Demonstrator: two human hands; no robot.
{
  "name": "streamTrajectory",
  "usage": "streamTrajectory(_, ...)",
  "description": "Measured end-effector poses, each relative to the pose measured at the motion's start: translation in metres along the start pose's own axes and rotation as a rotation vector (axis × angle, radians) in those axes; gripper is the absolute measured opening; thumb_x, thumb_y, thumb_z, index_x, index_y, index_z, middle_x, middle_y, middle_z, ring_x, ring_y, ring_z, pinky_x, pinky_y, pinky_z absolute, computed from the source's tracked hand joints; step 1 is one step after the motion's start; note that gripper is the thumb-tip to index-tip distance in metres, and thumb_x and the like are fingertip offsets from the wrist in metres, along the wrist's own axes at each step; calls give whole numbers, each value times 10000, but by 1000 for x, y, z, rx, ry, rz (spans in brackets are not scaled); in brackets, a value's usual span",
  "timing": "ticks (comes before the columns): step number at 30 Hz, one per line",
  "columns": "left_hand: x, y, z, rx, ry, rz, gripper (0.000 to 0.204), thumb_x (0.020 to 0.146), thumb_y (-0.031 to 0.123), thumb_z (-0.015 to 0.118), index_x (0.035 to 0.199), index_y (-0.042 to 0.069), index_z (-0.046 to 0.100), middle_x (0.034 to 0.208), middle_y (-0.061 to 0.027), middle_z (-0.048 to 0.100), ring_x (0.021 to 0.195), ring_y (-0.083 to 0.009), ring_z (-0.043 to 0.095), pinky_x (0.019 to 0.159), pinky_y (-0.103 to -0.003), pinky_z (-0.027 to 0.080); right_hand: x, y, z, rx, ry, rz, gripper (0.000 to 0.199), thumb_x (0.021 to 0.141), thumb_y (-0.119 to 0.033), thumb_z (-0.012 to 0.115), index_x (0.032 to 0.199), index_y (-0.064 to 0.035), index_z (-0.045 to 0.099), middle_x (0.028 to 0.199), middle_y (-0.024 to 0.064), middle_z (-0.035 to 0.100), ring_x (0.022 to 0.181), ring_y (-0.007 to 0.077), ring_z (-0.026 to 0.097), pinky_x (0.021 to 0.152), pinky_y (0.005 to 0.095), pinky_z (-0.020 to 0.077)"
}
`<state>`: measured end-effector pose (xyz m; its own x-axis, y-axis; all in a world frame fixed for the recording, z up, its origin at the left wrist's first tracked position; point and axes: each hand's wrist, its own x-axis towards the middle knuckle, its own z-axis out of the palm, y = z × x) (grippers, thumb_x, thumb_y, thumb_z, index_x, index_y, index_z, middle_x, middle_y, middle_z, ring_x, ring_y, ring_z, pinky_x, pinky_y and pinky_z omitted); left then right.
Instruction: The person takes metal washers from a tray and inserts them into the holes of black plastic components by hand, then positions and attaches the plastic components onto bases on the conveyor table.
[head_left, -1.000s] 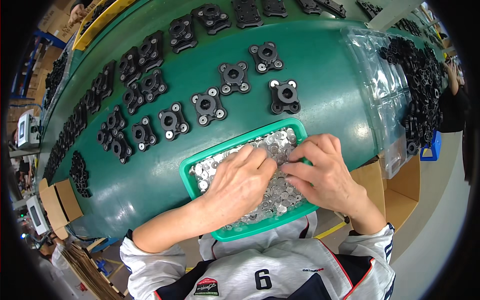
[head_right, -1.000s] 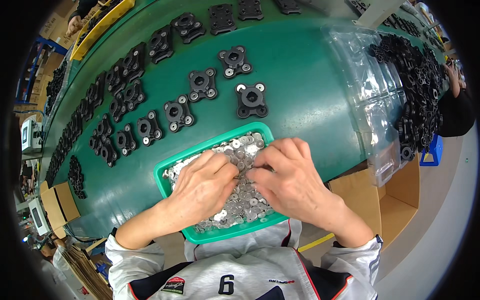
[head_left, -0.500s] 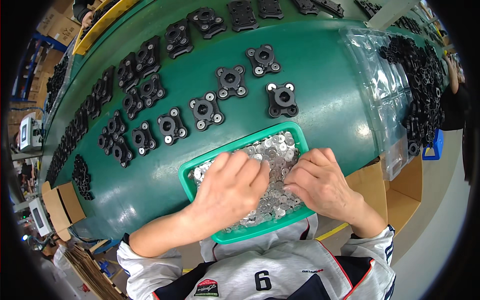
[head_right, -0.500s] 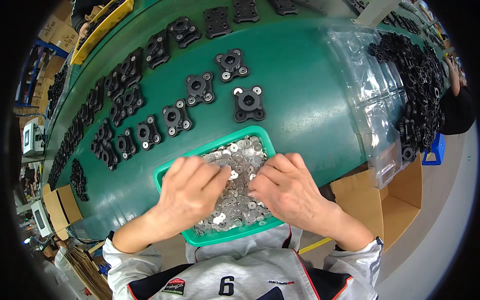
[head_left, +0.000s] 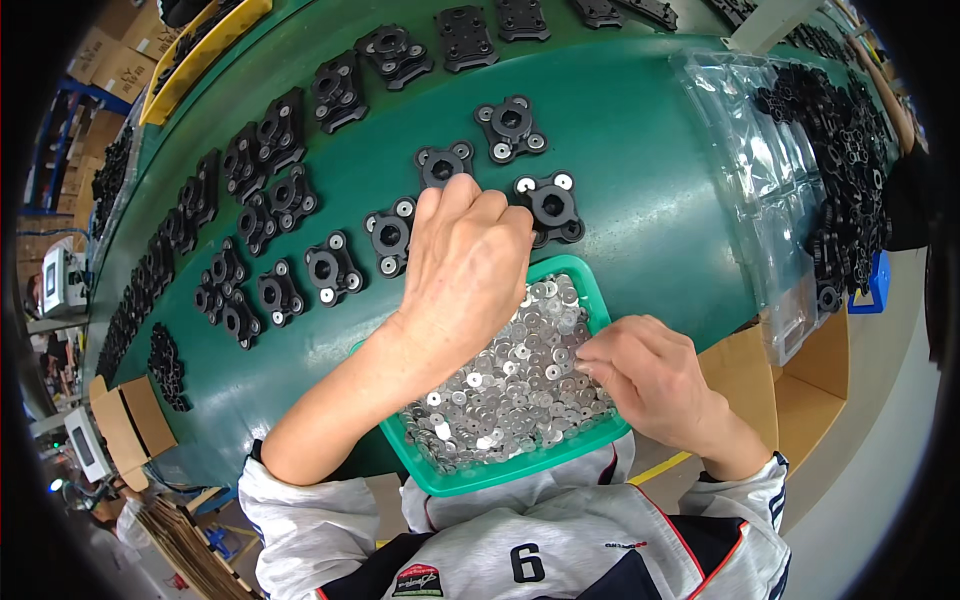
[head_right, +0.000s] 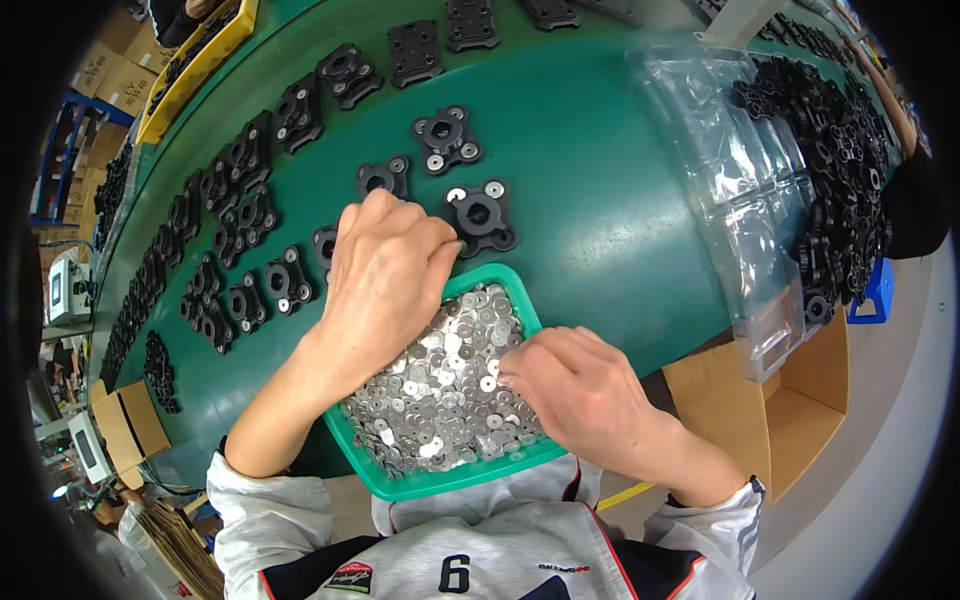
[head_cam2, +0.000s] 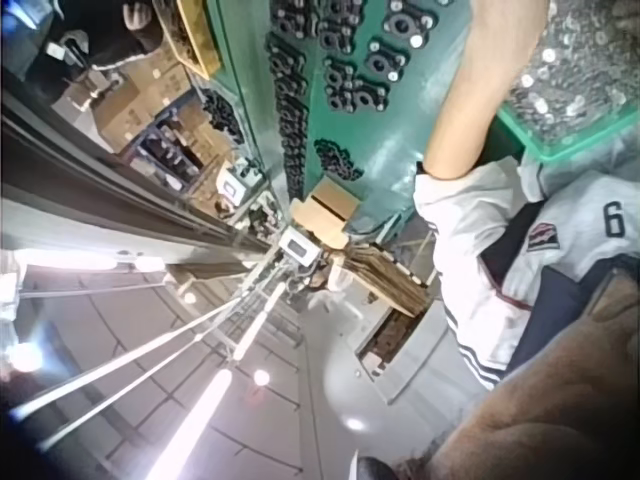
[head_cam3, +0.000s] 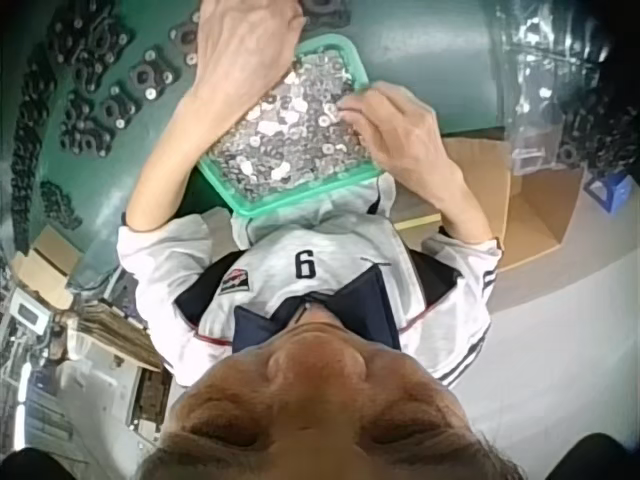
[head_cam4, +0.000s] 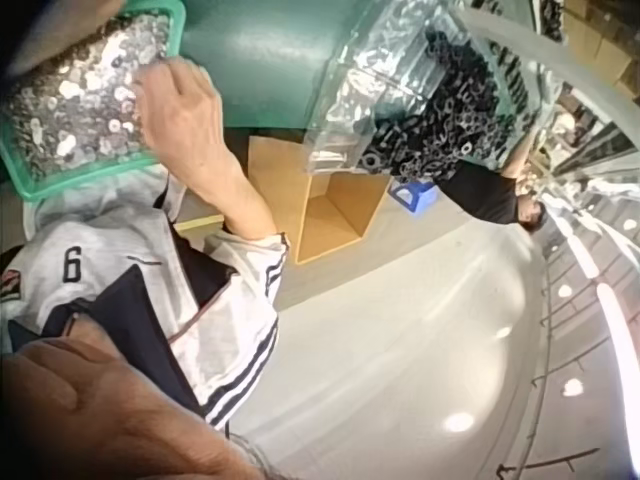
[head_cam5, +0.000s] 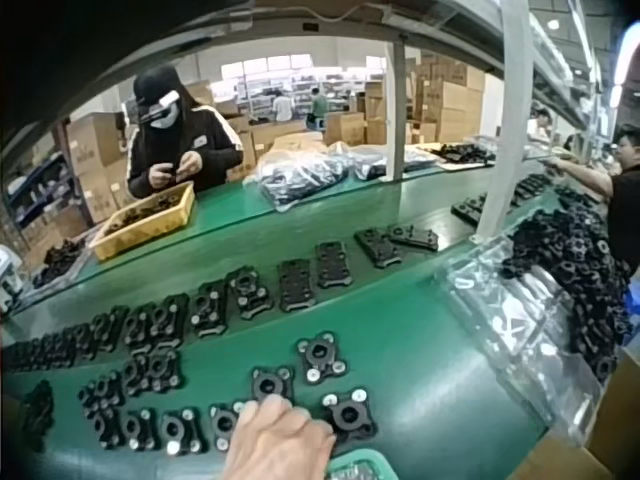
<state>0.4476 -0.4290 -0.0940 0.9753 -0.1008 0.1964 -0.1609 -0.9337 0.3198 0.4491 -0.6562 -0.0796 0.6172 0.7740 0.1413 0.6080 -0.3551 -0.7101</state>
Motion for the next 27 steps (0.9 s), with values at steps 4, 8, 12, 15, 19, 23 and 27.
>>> streamTrajectory(4, -2, 0, 2, 115, 2, 50, 68, 842, 106, 720, 879, 52, 735, 827, -42, 633, 848, -229, 528, 814, -357, 421, 10, -2, -7, 307, 58, 238, 184, 798, 45, 718, 960, -36, 686, 860, 40, 639, 643, 209, 557, 642, 294, 459)
streamTrajectory(8, -10, 1, -4, 7, 50, 47, 116, 840, 120, 726, 936, 57, 739, 881, -38, 633, 866, -229, 528, 836, -360, 415, 27, 20, -16, 181, 149, 225, 180, 800, 28, 726, 968, -28, 694, 858, 44, 645, 660, 213, 569, 670, 297, 471)
streamTrajectory(12, -21, 7, -6, -4, 65, 61, 165, 829, 119, 738, 986, 68, 739, 933, -35, 630, 884, -228, 528, 862, -365, 408, 44, 43, -9, -19, 240, 99, 169, 799, 15, 731, 956, -37, 697, 860, 40, 648, 670, 212, 575, 680, 303, 475)
streamTrajectory(15, -25, 7, -5, 24, 65, 69, 201, 819, 113, 748, 1017, 78, 738, 967, -33, 626, 895, -227, 527, 880, -370, 404, 51, 53, 1, -172, 295, -31, 160, 797, 8, 734, 942, -48, 698, 862, 34, 649, 674, 209, 577, 681, 308, 475)
streamTrajectory(19, -25, 3, -4, 0, 69, 95, 233, 791, 89, 756, 1023, 90, 738, 996, -33, 617, 915, -226, 525, 901, -384, 400, 59, 54, 8, -302, 328, -99, 142, 788, -7, 736, 910, -69, 698, 887, 14, 651, 680, 198, 573, 692, 305, 471)
streamTrajectory(23, -19, -8, 1, -17, 88, 131, 231, 779, 75, 748, 1010, 92, 739, 980, -28, 614, 919, -218, 526, 897, -376, 401, 62, 58, 11, -421, 336, -164, 129, 787, -22, 734, 894, -83, 695, 894, 2, 644, 685, 184, 569, 692, 295, 462)
streamTrajectory(27, -7, -15, 2, -12, 47, 177, 224, 767, 57, 739, 988, 92, 740, 965, -24, 611, 912, -208, 528, 890, -365, 404, 63, 56, 11, -448, 318, -181, 154, 772, -8, 743, 911, -69, 714, 884, 12, 650, 702, 181, 573, 707, 297, 462)
